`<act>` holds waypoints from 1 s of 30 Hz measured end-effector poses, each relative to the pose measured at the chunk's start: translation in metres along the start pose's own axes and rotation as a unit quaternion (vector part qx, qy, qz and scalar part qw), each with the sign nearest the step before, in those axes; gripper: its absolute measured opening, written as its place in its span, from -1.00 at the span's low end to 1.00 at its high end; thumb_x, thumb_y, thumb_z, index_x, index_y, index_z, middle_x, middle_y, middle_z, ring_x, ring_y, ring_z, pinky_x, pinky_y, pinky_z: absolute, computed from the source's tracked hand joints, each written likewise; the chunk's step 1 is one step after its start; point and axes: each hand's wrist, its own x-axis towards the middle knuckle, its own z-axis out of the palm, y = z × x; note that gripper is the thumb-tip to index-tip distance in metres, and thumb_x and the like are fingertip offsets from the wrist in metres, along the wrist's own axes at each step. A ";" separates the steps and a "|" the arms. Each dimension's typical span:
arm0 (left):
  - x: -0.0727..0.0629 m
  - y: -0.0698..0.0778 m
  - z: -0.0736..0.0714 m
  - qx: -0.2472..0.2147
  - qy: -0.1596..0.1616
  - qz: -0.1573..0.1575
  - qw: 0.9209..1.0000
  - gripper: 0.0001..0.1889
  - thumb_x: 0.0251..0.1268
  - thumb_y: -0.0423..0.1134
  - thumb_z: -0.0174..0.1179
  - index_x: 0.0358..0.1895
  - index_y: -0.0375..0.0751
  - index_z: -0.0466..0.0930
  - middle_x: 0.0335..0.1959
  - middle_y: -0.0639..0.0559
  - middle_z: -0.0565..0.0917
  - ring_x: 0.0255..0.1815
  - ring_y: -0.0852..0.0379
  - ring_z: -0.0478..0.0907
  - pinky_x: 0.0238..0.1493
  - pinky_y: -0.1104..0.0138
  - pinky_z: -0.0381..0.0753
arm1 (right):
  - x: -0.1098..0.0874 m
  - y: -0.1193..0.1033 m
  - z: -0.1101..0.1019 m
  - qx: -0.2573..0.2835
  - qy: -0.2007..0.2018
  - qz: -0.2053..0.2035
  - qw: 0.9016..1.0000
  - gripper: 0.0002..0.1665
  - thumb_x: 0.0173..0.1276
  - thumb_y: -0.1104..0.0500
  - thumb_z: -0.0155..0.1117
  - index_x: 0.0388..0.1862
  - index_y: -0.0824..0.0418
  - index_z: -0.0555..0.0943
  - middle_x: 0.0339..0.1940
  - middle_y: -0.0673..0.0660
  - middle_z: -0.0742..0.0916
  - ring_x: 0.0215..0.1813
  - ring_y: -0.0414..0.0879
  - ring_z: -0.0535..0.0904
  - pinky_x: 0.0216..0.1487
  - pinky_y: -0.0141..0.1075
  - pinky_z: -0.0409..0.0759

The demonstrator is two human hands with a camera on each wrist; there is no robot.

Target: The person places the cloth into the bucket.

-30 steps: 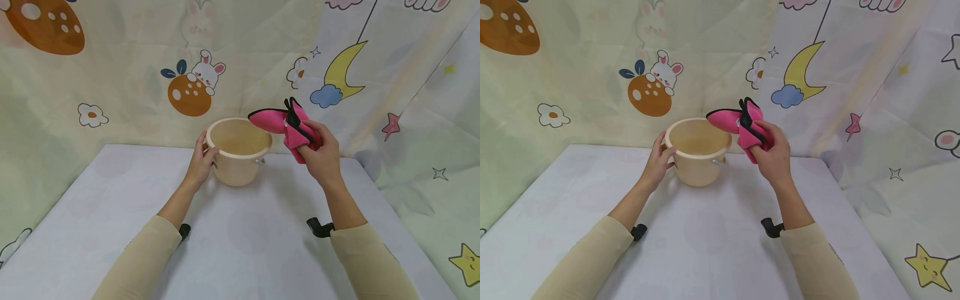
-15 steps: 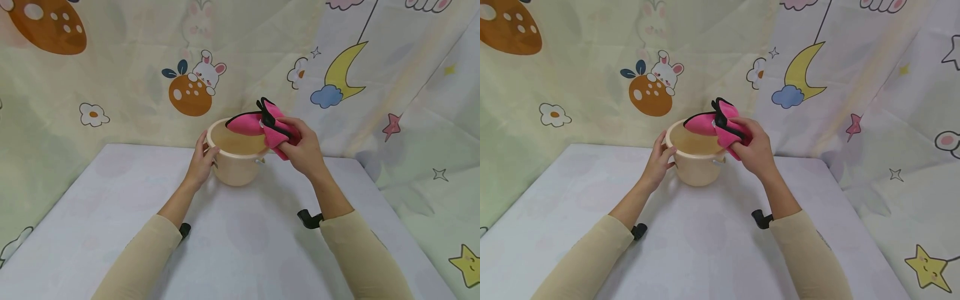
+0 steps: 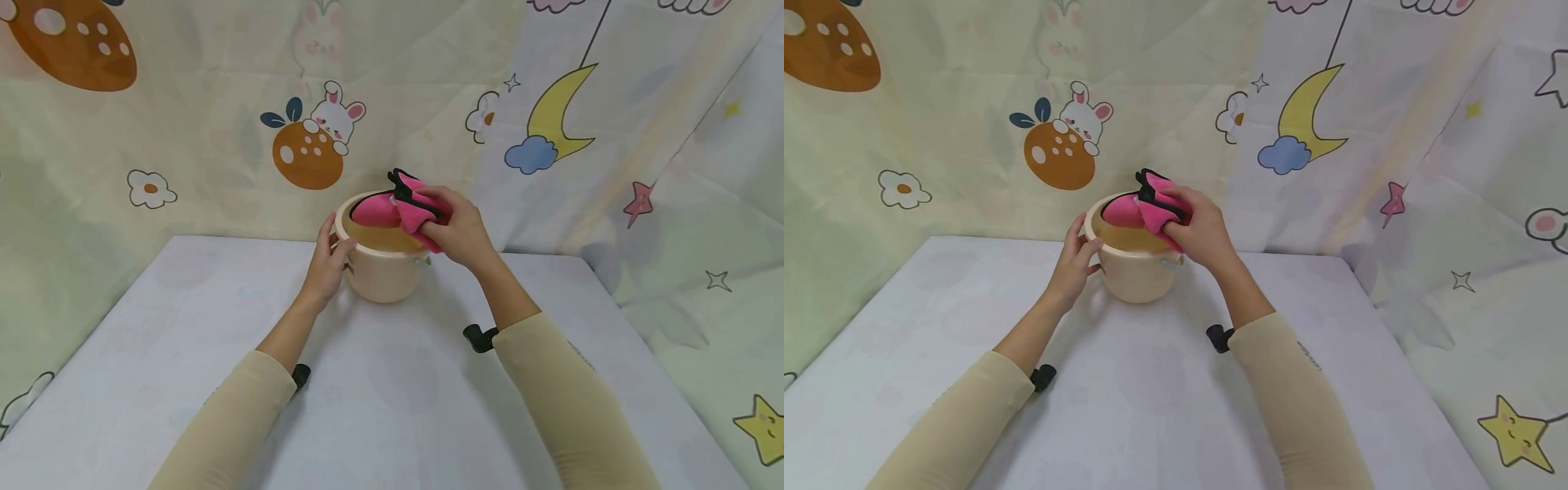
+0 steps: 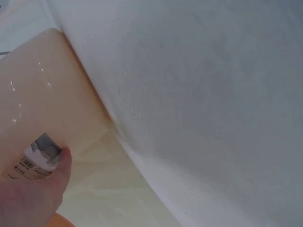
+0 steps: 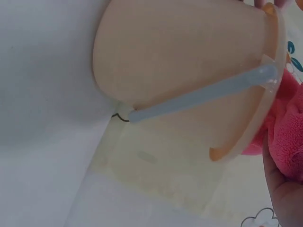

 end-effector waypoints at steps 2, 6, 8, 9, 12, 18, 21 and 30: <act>0.000 0.000 0.000 -0.001 0.002 0.000 1.000 -0.24 0.56 0.03 -0.03 0.69 0.27 -0.18 0.63 -0.11 0.16 0.59 -0.13 0.22 0.46 -0.16 0.32 | 0.004 0.002 0.005 -0.009 -0.008 0.006 1.000 -0.36 0.33 0.29 0.37 0.40 0.09 0.55 0.37 0.15 0.58 0.32 0.08 0.51 0.20 0.03 0.65; 0.001 0.000 0.001 -0.005 0.003 0.000 1.000 -0.24 0.55 0.01 -0.04 0.69 0.26 -0.17 0.63 -0.11 0.16 0.59 -0.14 0.22 0.46 -0.16 0.33 | 0.013 0.004 0.014 -0.021 -0.016 0.011 1.000 -0.40 0.34 0.31 0.33 0.38 0.10 0.56 0.36 0.16 0.59 0.33 0.07 0.52 0.26 -0.02 0.62; 0.001 0.000 0.001 -0.004 0.003 -0.001 1.000 -0.24 0.55 0.02 -0.03 0.69 0.26 -0.18 0.63 -0.11 0.16 0.58 -0.14 0.22 0.46 -0.16 0.33 | 0.016 0.004 0.018 -0.032 -0.018 0.010 0.999 -0.41 0.33 0.31 0.33 0.36 0.11 0.58 0.35 0.17 0.60 0.34 0.05 0.51 0.29 -0.05 0.59; 0.001 0.000 0.000 -0.002 0.006 -0.002 1.000 -0.24 0.54 0.02 -0.03 0.69 0.26 -0.17 0.62 -0.10 0.17 0.58 -0.13 0.23 0.46 -0.15 0.33 | 0.018 0.003 0.021 -0.037 -0.019 0.009 0.999 -0.41 0.33 0.31 0.32 0.35 0.11 0.58 0.34 0.17 0.61 0.34 0.05 0.51 0.31 -0.06 0.58; 0.001 0.001 -0.001 0.005 0.011 -0.005 1.000 -0.23 0.54 0.04 -0.02 0.69 0.25 -0.18 0.63 -0.07 0.16 0.59 -0.12 0.21 0.46 -0.15 0.34 | 0.024 0.001 0.028 -0.051 -0.025 0.007 0.998 -0.42 0.31 0.30 0.32 0.34 0.11 0.59 0.33 0.17 0.62 0.36 0.05 0.50 0.33 -0.07 0.55; 0.002 0.002 -0.004 0.004 0.008 0.001 1.000 -0.22 0.54 0.08 -0.03 0.69 0.24 -0.20 0.64 -0.08 0.13 0.61 -0.12 0.18 0.47 -0.15 0.32 | 0.032 -0.002 0.041 -0.076 -0.025 0.017 0.997 -0.41 0.31 0.29 0.32 0.35 0.10 0.59 0.30 0.18 0.64 0.33 0.07 0.51 0.34 -0.06 0.54; 0.003 0.004 -0.004 0.001 0.007 0.005 1.000 -0.22 0.54 0.08 -0.04 0.69 0.24 -0.19 0.64 -0.10 0.13 0.60 -0.13 0.19 0.48 -0.15 0.31 | 0.035 -0.002 0.046 -0.103 -0.028 0.022 0.994 -0.41 0.32 0.26 0.33 0.36 0.08 0.59 0.30 0.17 0.64 0.33 0.07 0.51 0.36 -0.05 0.52; 0.002 0.000 -0.002 -0.015 -0.002 -0.005 1.000 -0.25 0.57 -0.01 -0.04 0.69 0.24 -0.17 0.63 -0.11 0.14 0.59 -0.13 0.20 0.48 -0.15 0.29 | 0.031 0.003 0.057 -0.207 -0.058 0.022 0.976 -0.39 0.31 0.08 0.37 0.38 -0.01 0.59 0.34 0.04 0.64 0.39 0.01 0.50 0.39 -0.02 0.47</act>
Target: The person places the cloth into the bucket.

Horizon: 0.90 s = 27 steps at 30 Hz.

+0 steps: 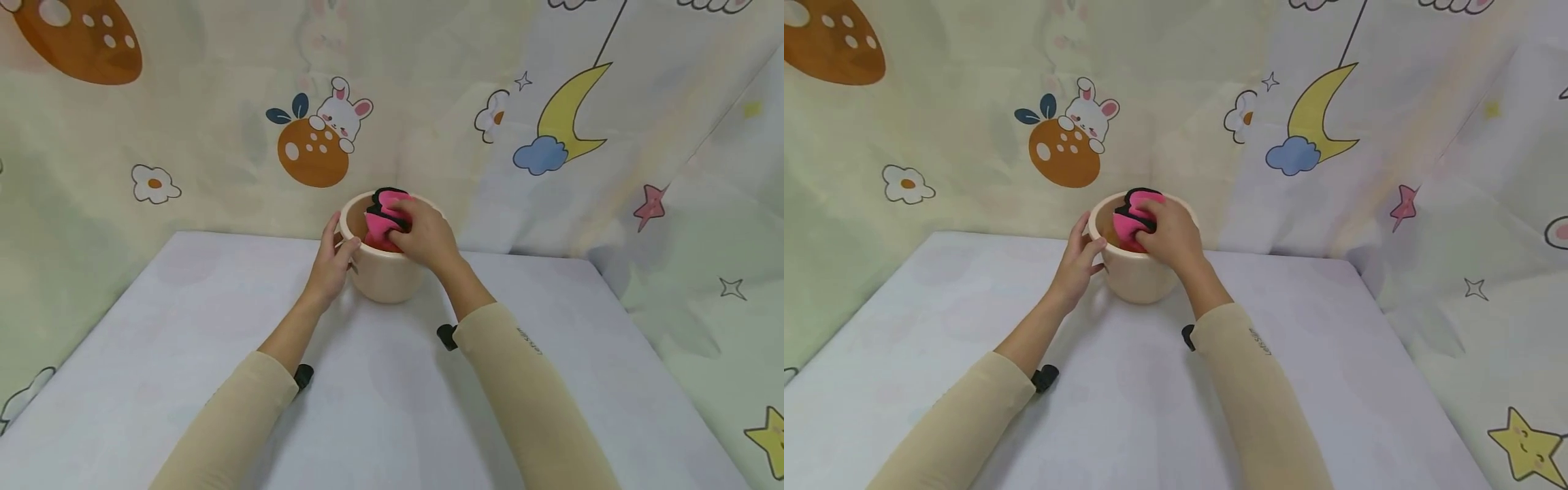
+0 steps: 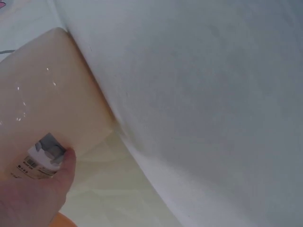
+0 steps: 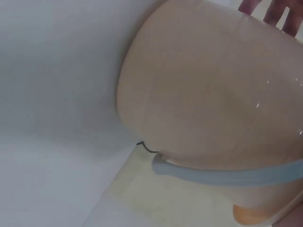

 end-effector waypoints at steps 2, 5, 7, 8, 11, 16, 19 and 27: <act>-0.001 0.000 0.001 0.000 -0.002 0.000 1.000 -0.26 0.57 -0.02 -0.03 0.68 0.24 -0.16 0.62 -0.12 0.16 0.58 -0.12 0.22 0.47 -0.15 0.31 | -0.001 0.001 0.001 -0.012 -0.008 0.001 1.000 -0.40 0.31 0.06 0.38 0.36 -0.05 0.61 0.34 0.01 0.63 0.39 -0.01 0.49 0.37 -0.01 0.48; -0.002 0.001 0.002 0.002 0.001 0.007 1.000 -0.25 0.56 -0.02 -0.03 0.69 0.22 -0.15 0.61 -0.14 0.19 0.56 -0.12 0.25 0.44 -0.16 0.34 | -0.001 0.001 0.001 -0.024 -0.017 0.000 1.000 -0.43 0.33 0.03 0.38 0.34 -0.10 0.62 0.36 0.02 0.59 0.41 -0.03 0.46 0.34 0.03 0.48; -0.002 0.002 0.002 0.002 0.004 0.012 1.000 -0.25 0.56 -0.01 -0.02 0.69 0.21 -0.15 0.60 -0.15 0.20 0.55 -0.11 0.27 0.43 -0.16 0.36 | -0.001 0.000 0.000 -0.029 -0.019 0.002 0.999 -0.44 0.34 0.00 0.38 0.34 -0.13 0.62 0.38 0.03 0.57 0.43 -0.03 0.43 0.34 0.06 0.48; -0.002 0.003 0.002 0.003 0.005 0.013 1.000 -0.24 0.55 -0.01 -0.02 0.69 0.21 -0.15 0.60 -0.15 0.20 0.55 -0.11 0.27 0.42 -0.16 0.37 | 0.000 -0.001 0.000 -0.031 -0.019 0.004 0.999 -0.44 0.34 -0.01 0.37 0.34 -0.15 0.62 0.38 0.03 0.56 0.44 -0.02 0.42 0.34 0.07 0.48; -0.002 0.004 0.001 0.002 0.004 0.012 1.000 -0.24 0.55 0.01 -0.02 0.69 0.21 -0.15 0.61 -0.14 0.19 0.55 -0.10 0.28 0.42 -0.15 0.39 | 0.001 -0.001 0.000 -0.038 -0.018 0.007 0.999 -0.45 0.34 -0.03 0.37 0.33 -0.16 0.62 0.38 0.03 0.56 0.45 -0.03 0.41 0.32 0.09 0.48; -0.002 0.003 0.001 0.000 0.002 0.010 1.000 -0.24 0.55 0.01 -0.01 0.69 0.22 -0.16 0.61 -0.14 0.19 0.55 -0.10 0.28 0.42 -0.15 0.38 | 0.001 0.000 0.001 -0.028 -0.009 0.002 1.000 -0.52 0.32 0.00 0.37 0.24 -0.06 0.67 0.30 0.01 0.62 0.35 -0.03 0.50 0.26 0.04 0.53; -0.002 0.002 0.001 -0.001 0.003 0.008 1.000 -0.23 0.54 0.01 -0.01 0.69 0.22 -0.16 0.61 -0.15 0.19 0.54 -0.11 0.28 0.42 -0.17 0.37 | 0.001 0.002 0.002 -0.012 -0.009 0.010 1.000 -0.56 0.34 0.03 0.35 0.21 -0.01 0.69 0.22 0.03 0.68 0.28 -0.02 0.56 0.24 0.00 0.54; -0.002 0.000 0.002 -0.004 0.001 0.009 1.000 -0.23 0.55 -0.01 -0.02 0.69 0.17 -0.18 0.61 -0.16 0.18 0.55 -0.12 0.28 0.43 -0.17 0.36 | 0.000 0.003 0.004 -0.002 -0.013 0.023 1.000 -0.56 0.36 0.05 0.29 0.21 -0.01 0.69 0.16 0.07 0.71 0.23 0.00 0.59 0.20 0.01 0.55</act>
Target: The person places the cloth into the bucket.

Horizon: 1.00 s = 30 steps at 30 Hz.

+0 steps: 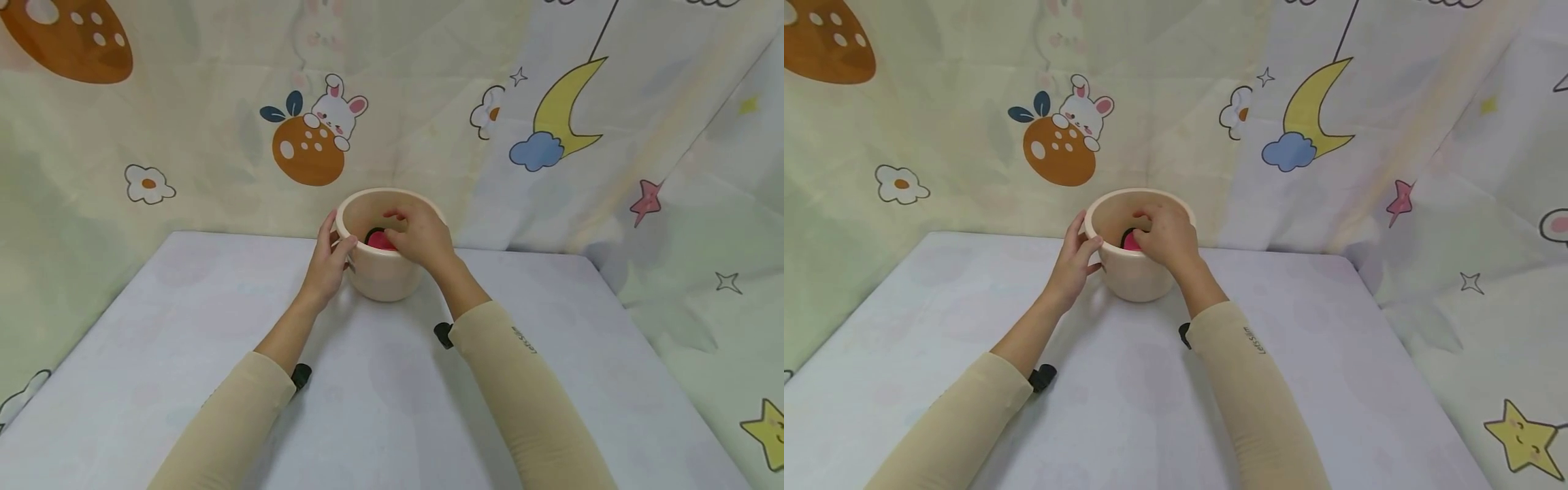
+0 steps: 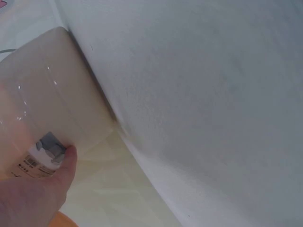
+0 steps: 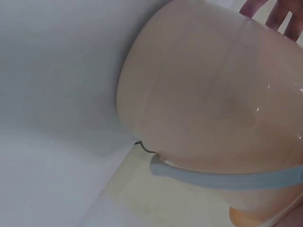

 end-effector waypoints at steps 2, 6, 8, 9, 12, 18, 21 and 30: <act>0.000 -0.001 0.000 -0.002 -0.002 0.003 1.000 -0.22 0.56 -0.02 -0.03 0.70 0.16 -0.19 0.62 -0.18 0.17 0.55 -0.12 0.27 0.43 -0.18 0.35 | 0.000 0.000 0.000 -0.001 0.001 -0.003 1.000 -0.56 0.36 0.06 0.29 0.21 0.01 0.69 0.16 0.08 0.72 0.23 0.01 0.59 0.20 0.01 0.56; 0.001 -0.001 -0.001 -0.005 -0.005 0.006 1.000 -0.22 0.56 -0.02 -0.03 0.70 0.17 -0.20 0.62 -0.18 0.16 0.55 -0.12 0.27 0.43 -0.18 0.36 | 0.001 0.002 0.001 -0.001 0.007 -0.007 1.000 -0.57 0.36 0.06 0.29 0.21 0.03 0.68 0.16 0.09 0.72 0.22 0.02 0.60 0.18 0.01 0.56; 0.002 -0.001 -0.001 -0.004 -0.005 0.005 1.000 -0.22 0.55 0.00 -0.02 0.69 0.19 -0.19 0.62 -0.18 0.16 0.56 -0.12 0.26 0.43 -0.18 0.36 | 0.002 0.002 0.002 -0.001 0.011 -0.009 1.000 -0.57 0.37 0.06 0.29 0.20 0.03 0.68 0.16 0.09 0.71 0.22 0.02 0.60 0.19 0.01 0.56; 0.002 -0.001 -0.001 -0.004 -0.004 0.005 1.000 -0.22 0.55 0.00 -0.02 0.69 0.20 -0.19 0.62 -0.17 0.17 0.56 -0.12 0.26 0.43 -0.18 0.36 | 0.002 0.003 0.002 0.000 0.014 -0.012 1.000 -0.58 0.37 0.07 0.28 0.20 0.04 0.68 0.15 0.09 0.71 0.22 0.03 0.60 0.20 0.01 0.55; 0.003 -0.001 0.000 -0.004 -0.003 0.005 1.000 -0.22 0.54 0.02 -0.02 0.69 0.21 -0.19 0.62 -0.16 0.17 0.56 -0.11 0.26 0.43 -0.19 0.35 | 0.002 0.004 0.003 0.000 0.023 -0.016 1.000 -0.60 0.39 0.07 0.27 0.19 0.04 0.68 0.15 0.09 0.72 0.21 0.03 0.60 0.22 0.00 0.55; 0.005 -0.001 0.000 -0.005 -0.004 -0.001 1.000 -0.23 0.54 0.02 -0.01 0.69 0.22 -0.16 0.61 -0.16 0.19 0.55 -0.11 0.26 0.44 -0.17 0.35 | 0.002 0.007 0.003 0.012 0.065 -0.062 0.996 -0.60 0.40 0.13 0.24 0.19 0.12 0.68 0.17 0.13 0.71 0.24 0.06 0.58 0.33 -0.06 0.49; 0.006 0.001 -0.001 0.000 -0.004 -0.001 1.000 -0.23 0.54 -0.01 0.00 0.69 0.18 -0.15 0.60 -0.20 0.20 0.56 -0.14 0.26 0.46 -0.17 0.31 | 0.000 0.008 0.003 0.027 0.089 -0.082 0.992 -0.57 0.39 0.18 0.22 0.22 0.14 0.67 0.21 0.18 0.68 0.29 0.11 0.54 0.35 -0.03 0.47; 0.009 0.018 -0.023 0.067 -0.028 -0.005 0.997 -0.17 0.53 0.00 0.05 0.70 0.10 -0.19 0.62 -0.23 0.15 0.59 -0.19 0.20 0.51 -0.14 0.24 | -0.008 0.007 -0.001 0.020 0.127 -0.090 0.988 -0.45 0.46 0.08 0.23 0.39 0.16 0.54 0.29 0.25 0.56 0.37 0.23 0.39 0.36 0.03 0.43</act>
